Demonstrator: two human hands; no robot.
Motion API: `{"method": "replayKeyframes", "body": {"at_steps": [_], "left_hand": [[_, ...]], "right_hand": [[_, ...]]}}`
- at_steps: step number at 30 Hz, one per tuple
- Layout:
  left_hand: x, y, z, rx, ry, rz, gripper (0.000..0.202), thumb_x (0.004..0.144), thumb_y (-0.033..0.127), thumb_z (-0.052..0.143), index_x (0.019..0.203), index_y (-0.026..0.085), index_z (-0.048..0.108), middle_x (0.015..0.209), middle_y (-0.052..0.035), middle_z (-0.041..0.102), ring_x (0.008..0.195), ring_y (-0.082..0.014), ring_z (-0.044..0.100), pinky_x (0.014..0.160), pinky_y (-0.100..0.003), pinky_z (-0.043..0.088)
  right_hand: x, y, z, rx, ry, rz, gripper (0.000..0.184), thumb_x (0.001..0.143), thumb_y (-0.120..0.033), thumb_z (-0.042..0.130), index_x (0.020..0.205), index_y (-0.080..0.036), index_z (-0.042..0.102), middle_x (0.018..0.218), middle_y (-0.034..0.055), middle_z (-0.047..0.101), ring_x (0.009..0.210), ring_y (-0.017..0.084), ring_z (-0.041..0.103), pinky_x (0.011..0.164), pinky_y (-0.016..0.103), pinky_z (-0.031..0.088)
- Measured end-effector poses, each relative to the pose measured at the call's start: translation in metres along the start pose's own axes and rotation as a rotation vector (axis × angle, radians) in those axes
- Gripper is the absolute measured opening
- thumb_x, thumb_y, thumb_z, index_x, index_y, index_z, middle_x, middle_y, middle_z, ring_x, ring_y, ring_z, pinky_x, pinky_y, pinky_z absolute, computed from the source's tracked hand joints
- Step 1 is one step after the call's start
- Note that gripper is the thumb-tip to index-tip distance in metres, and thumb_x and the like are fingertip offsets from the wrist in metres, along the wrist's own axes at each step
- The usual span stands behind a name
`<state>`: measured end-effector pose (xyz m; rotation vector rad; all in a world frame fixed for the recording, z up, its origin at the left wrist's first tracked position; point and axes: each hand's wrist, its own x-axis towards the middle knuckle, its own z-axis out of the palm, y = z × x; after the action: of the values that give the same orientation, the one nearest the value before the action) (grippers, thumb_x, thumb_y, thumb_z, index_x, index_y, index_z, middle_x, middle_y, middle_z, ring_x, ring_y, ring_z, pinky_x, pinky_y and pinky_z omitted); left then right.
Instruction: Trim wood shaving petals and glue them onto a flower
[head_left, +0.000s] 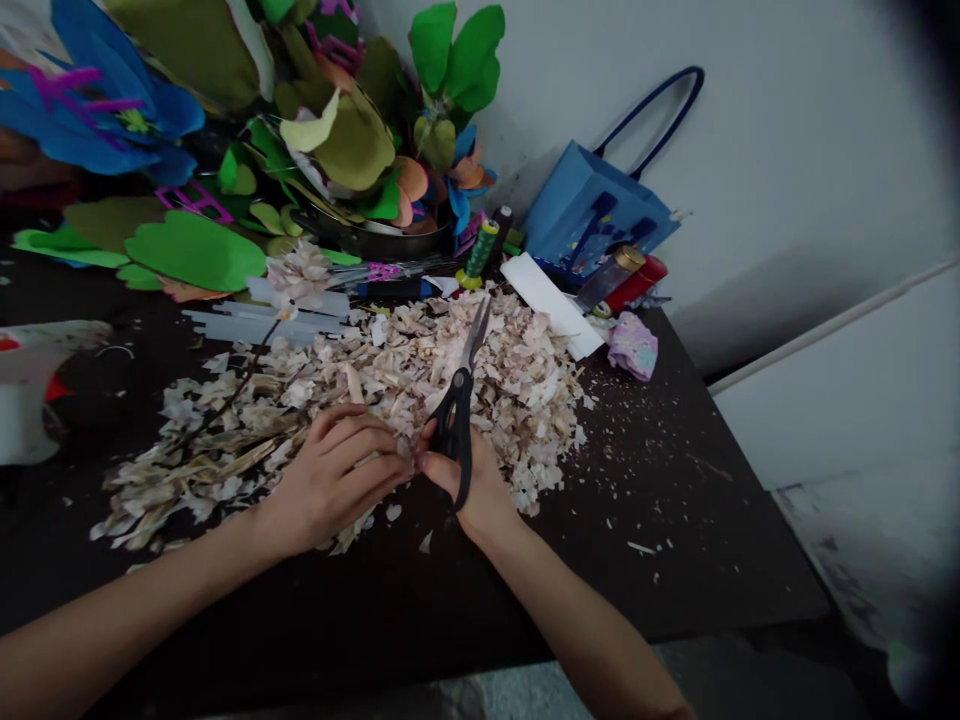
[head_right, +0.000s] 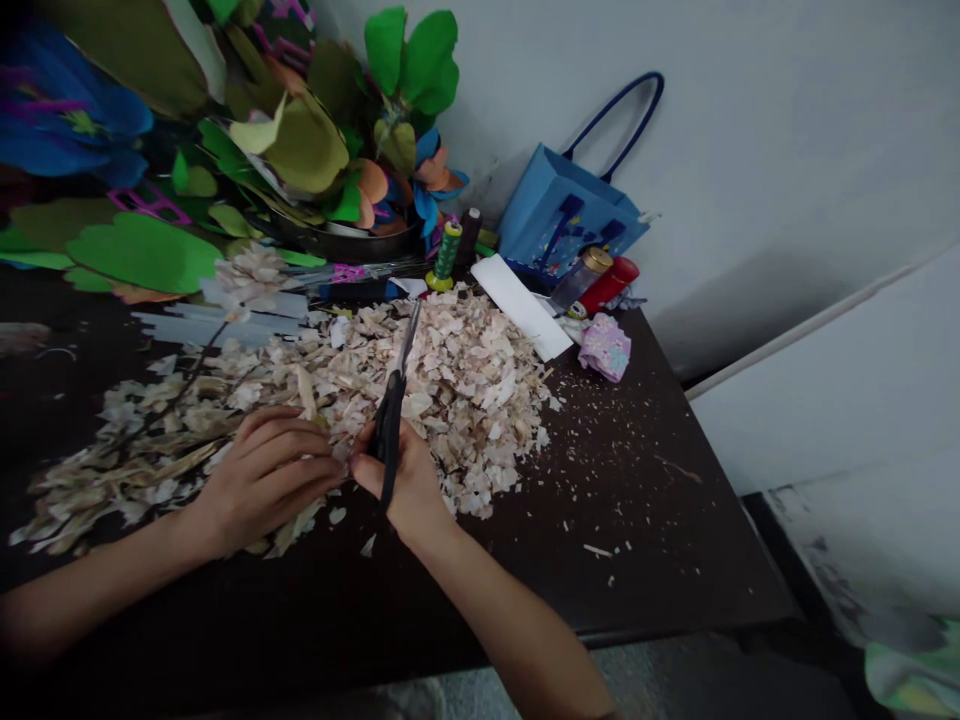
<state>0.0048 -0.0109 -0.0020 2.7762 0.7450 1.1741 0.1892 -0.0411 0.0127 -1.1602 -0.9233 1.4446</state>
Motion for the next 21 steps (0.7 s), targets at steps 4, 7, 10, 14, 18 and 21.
{"method": "replayKeyframes", "body": {"at_steps": [4,7,10,14,18,21], "left_hand": [[0.0020,0.0005,-0.0010,-0.251,0.005,-0.191,0.009,0.091,0.014,0.068,0.092,0.023,0.066,0.091,-0.0037,0.069,0.091,-0.0207,0.065,0.085,-0.036,0.049],[0.0046,0.0011,-0.0043,-0.601,0.008,-0.493,0.005,0.093,0.021,0.066,0.088,0.022,0.068,0.087,-0.0030,0.068,0.084,-0.0177,0.065,0.074,-0.028,0.050],[0.0059,0.0007,-0.0056,-0.928,0.006,-0.806,0.014,0.090,0.033,0.071,0.084,0.021,0.068,0.080,-0.0012,0.066,0.076,-0.0157,0.063,0.069,-0.026,0.051],[0.0048,-0.0008,-0.0021,-1.195,0.040,-1.008,0.023,0.084,0.042,0.078,0.080,0.020,0.071,0.084,-0.0016,0.065,0.078,-0.0151,0.062,0.071,-0.026,0.052],[0.0039,-0.0015,0.0008,-1.315,0.043,-1.086,0.027,0.079,0.044,0.082,0.078,0.019,0.073,0.080,-0.0019,0.065,0.072,-0.0140,0.059,0.067,-0.026,0.051],[0.0025,-0.0020,0.0013,-1.357,0.031,-1.106,0.025,0.079,0.043,0.083,0.078,0.020,0.074,0.076,-0.0006,0.066,0.069,-0.0119,0.058,0.066,-0.023,0.050]], "right_hand": [[0.0010,0.0006,-0.0015,0.000,0.000,-0.023,0.023,0.066,-0.025,0.077,0.083,-0.022,0.063,0.076,-0.0023,0.064,0.070,0.016,0.057,0.070,0.030,0.047],[0.0030,-0.0001,-0.0029,0.024,0.007,-0.048,0.024,0.068,-0.030,0.079,0.084,-0.022,0.062,0.079,-0.0007,0.069,0.067,0.016,0.060,0.068,0.031,0.049],[0.0043,-0.0010,-0.0036,0.059,0.019,-0.058,0.025,0.069,-0.033,0.079,0.084,-0.023,0.061,0.082,0.0011,0.072,0.063,0.016,0.061,0.061,0.031,0.050],[0.0039,-0.0008,-0.0034,0.089,-0.013,-0.016,0.026,0.069,-0.033,0.081,0.084,-0.023,0.062,0.081,0.0014,0.072,0.062,0.016,0.062,0.058,0.029,0.049],[0.0040,0.0022,-0.0030,0.074,-0.014,-0.003,0.030,0.068,-0.037,0.082,0.083,-0.023,0.061,0.081,0.0013,0.071,0.061,0.016,0.062,0.057,0.030,0.050],[0.0046,0.0044,-0.0037,0.074,-0.017,-0.010,0.030,0.069,-0.037,0.083,0.084,-0.023,0.061,0.082,0.0018,0.071,0.062,0.016,0.062,0.057,0.030,0.050]]}}
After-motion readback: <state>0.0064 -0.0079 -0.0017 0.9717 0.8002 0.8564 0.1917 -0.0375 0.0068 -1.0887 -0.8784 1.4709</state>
